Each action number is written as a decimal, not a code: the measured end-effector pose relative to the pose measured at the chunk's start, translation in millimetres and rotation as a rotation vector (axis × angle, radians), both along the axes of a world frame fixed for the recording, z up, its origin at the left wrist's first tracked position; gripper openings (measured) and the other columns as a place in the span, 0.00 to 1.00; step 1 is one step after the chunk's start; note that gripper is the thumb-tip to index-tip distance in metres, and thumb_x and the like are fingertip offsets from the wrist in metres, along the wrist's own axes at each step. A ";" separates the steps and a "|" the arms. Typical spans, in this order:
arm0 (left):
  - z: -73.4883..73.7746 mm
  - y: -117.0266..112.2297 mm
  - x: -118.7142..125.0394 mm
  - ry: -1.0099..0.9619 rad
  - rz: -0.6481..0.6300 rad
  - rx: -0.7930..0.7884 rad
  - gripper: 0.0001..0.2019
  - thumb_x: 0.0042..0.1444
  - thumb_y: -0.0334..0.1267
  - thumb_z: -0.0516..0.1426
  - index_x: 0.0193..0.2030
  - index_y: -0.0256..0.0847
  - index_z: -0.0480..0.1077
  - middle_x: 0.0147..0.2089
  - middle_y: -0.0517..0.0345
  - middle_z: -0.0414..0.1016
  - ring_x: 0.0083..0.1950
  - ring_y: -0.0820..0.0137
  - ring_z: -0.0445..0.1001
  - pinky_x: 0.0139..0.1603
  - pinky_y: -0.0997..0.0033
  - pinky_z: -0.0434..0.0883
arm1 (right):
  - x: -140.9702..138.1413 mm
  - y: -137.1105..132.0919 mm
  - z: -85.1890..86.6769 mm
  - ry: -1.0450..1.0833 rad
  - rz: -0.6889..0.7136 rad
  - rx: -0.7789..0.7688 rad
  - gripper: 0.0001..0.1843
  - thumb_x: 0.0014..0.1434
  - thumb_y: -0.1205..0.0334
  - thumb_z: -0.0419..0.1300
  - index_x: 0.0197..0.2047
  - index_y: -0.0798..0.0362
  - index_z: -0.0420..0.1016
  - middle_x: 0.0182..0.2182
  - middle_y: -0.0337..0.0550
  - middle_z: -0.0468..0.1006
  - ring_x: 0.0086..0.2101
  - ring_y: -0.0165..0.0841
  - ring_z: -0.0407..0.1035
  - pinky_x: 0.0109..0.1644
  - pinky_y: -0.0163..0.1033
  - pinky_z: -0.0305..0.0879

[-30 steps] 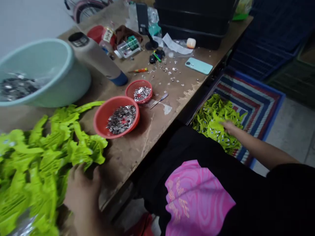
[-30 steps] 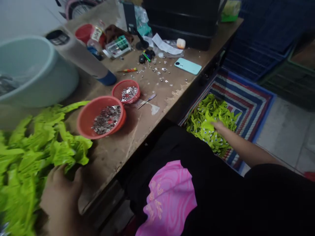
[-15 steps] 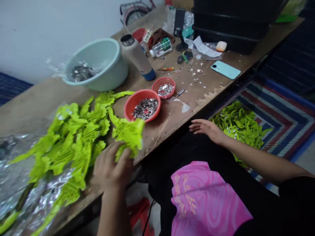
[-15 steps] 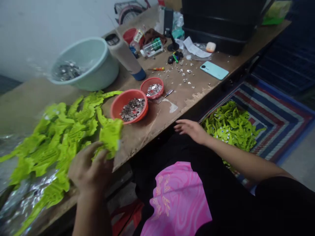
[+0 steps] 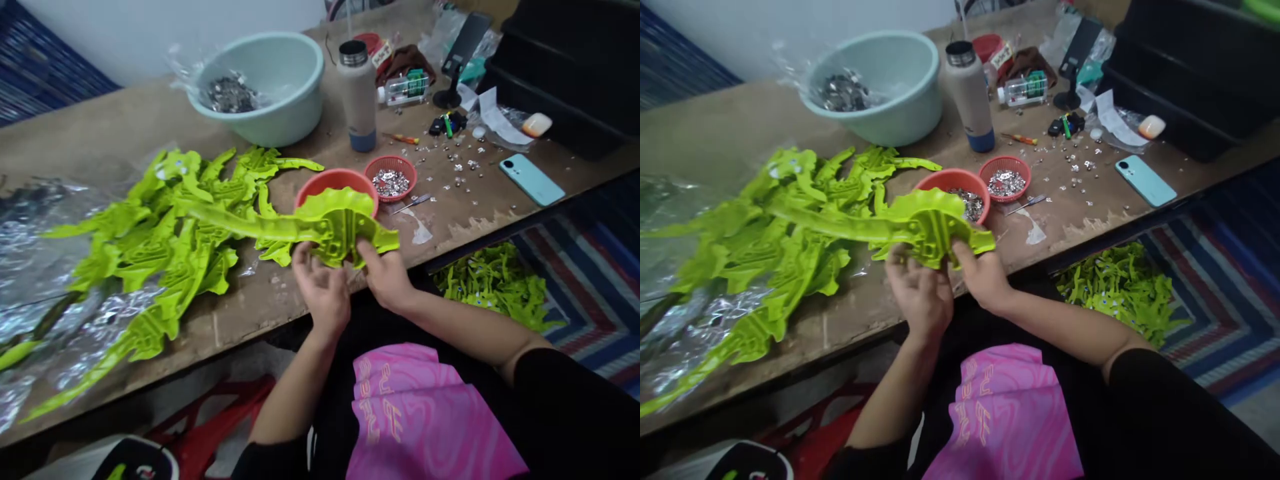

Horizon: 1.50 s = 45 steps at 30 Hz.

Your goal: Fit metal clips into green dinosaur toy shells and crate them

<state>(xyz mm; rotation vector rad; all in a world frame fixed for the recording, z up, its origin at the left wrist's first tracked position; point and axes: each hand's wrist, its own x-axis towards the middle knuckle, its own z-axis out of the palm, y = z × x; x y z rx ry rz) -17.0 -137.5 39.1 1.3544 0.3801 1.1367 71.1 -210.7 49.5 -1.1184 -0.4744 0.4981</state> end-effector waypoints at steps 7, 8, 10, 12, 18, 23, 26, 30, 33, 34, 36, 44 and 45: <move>48.3 137.3 42.9 -0.123 -0.023 -0.259 0.17 0.61 0.35 0.71 0.51 0.53 0.70 0.50 0.63 0.82 0.58 0.64 0.84 0.51 0.61 0.82 | 90.6 45.7 29.4 -1.039 0.401 -0.713 0.16 0.72 0.69 0.62 0.57 0.56 0.89 0.55 0.58 0.89 0.57 0.49 0.83 0.67 0.52 0.75; 47.2 155.1 50.1 -0.104 -0.055 -0.307 0.16 0.63 0.34 0.69 0.50 0.53 0.70 0.48 0.64 0.82 0.62 0.60 0.84 0.52 0.58 0.82 | 100.4 59.6 35.6 -1.126 0.424 -0.864 0.19 0.73 0.72 0.59 0.59 0.57 0.88 0.56 0.60 0.88 0.59 0.51 0.82 0.67 0.52 0.74; 38.6 180.1 63.3 -0.076 -0.114 -0.390 0.15 0.62 0.37 0.70 0.48 0.53 0.70 0.44 0.62 0.82 0.69 0.55 0.81 0.59 0.51 0.83 | 108.6 88.7 44.7 -1.241 0.536 -1.104 0.20 0.71 0.72 0.61 0.61 0.60 0.88 0.57 0.64 0.87 0.60 0.54 0.81 0.64 0.49 0.75; 25.7 191.9 71.6 -0.074 -0.165 -0.422 0.20 0.55 0.44 0.76 0.46 0.51 0.72 0.42 0.60 0.82 0.73 0.52 0.77 0.66 0.47 0.81 | 106.3 112.1 49.1 -1.286 0.644 -1.228 0.19 0.68 0.73 0.63 0.59 0.61 0.88 0.55 0.65 0.88 0.58 0.54 0.82 0.59 0.46 0.75; 3.2 187.5 68.1 -0.147 -0.334 -0.432 0.44 0.33 0.52 0.85 0.55 0.43 0.74 0.57 0.52 0.85 0.75 0.47 0.77 0.75 0.47 0.76 | 120.9 117.7 51.6 -1.301 0.691 -1.191 0.11 0.69 0.66 0.67 0.50 0.58 0.90 0.46 0.58 0.90 0.43 0.47 0.83 0.45 0.43 0.70; 5.4 180.4 70.9 -0.201 -0.339 -0.538 0.39 0.37 0.40 0.82 0.56 0.44 0.73 0.50 0.54 0.88 0.69 0.47 0.83 0.75 0.45 0.76 | 144.9 97.7 45.1 -0.979 0.480 -0.802 0.05 0.60 0.65 0.69 0.32 0.54 0.81 0.30 0.43 0.85 0.32 0.36 0.75 0.40 0.41 0.67; 7.4 176.4 71.5 -0.217 -0.313 -0.541 0.32 0.42 0.37 0.78 0.54 0.46 0.74 0.50 0.56 0.89 0.67 0.49 0.84 0.73 0.46 0.78 | 144.8 92.4 35.2 -0.818 0.375 -0.615 0.08 0.54 0.62 0.70 0.28 0.52 0.77 0.26 0.39 0.81 0.29 0.33 0.72 0.37 0.40 0.65; 15.9 165.1 66.7 -0.225 -0.318 -0.511 0.27 0.51 0.36 0.73 0.58 0.49 0.74 0.53 0.54 0.88 0.67 0.51 0.84 0.71 0.46 0.80 | 146.0 92.7 27.8 -0.609 0.255 -0.401 0.15 0.47 0.55 0.79 0.32 0.52 0.81 0.30 0.40 0.84 0.32 0.34 0.75 0.39 0.41 0.72; 22.5 153.2 63.4 -0.179 -0.328 -0.531 0.25 0.56 0.34 0.69 0.59 0.52 0.71 0.54 0.56 0.87 0.68 0.52 0.83 0.69 0.44 0.81 | 148.8 93.2 27.7 -0.570 0.169 -0.301 0.13 0.50 0.54 0.79 0.31 0.52 0.84 0.29 0.40 0.84 0.32 0.34 0.76 0.40 0.43 0.76; 23.8 149.4 62.8 -0.164 -0.332 -0.534 0.24 0.57 0.34 0.69 0.58 0.52 0.70 0.54 0.57 0.86 0.68 0.52 0.83 0.68 0.44 0.82 | 148.6 93.1 28.1 -0.569 0.148 -0.270 0.13 0.51 0.54 0.79 0.31 0.52 0.85 0.29 0.40 0.84 0.32 0.34 0.77 0.41 0.43 0.78; 25.0 142.7 62.2 -0.154 -0.354 -0.527 0.23 0.57 0.33 0.69 0.56 0.52 0.68 0.53 0.59 0.86 0.67 0.53 0.83 0.65 0.46 0.83 | 145.7 92.8 28.4 -0.562 0.136 -0.215 0.11 0.53 0.54 0.79 0.32 0.51 0.87 0.31 0.41 0.85 0.34 0.35 0.79 0.43 0.44 0.81; 30.0 117.7 61.6 -0.125 -0.475 -0.440 0.32 0.51 0.34 0.76 0.53 0.53 0.63 0.52 0.62 0.82 0.56 0.61 0.86 0.59 0.59 0.84 | 119.9 98.2 19.0 -0.704 0.293 0.007 0.13 0.64 0.45 0.77 0.38 0.45 0.91 0.43 0.40 0.88 0.47 0.38 0.83 0.58 0.49 0.83; 29.8 115.2 62.1 -0.131 -0.473 -0.421 0.32 0.50 0.35 0.77 0.53 0.53 0.63 0.52 0.63 0.81 0.54 0.64 0.86 0.59 0.61 0.83 | 117.8 99.2 17.4 -0.724 0.288 0.035 0.13 0.65 0.45 0.77 0.39 0.45 0.91 0.43 0.40 0.88 0.47 0.37 0.82 0.59 0.48 0.82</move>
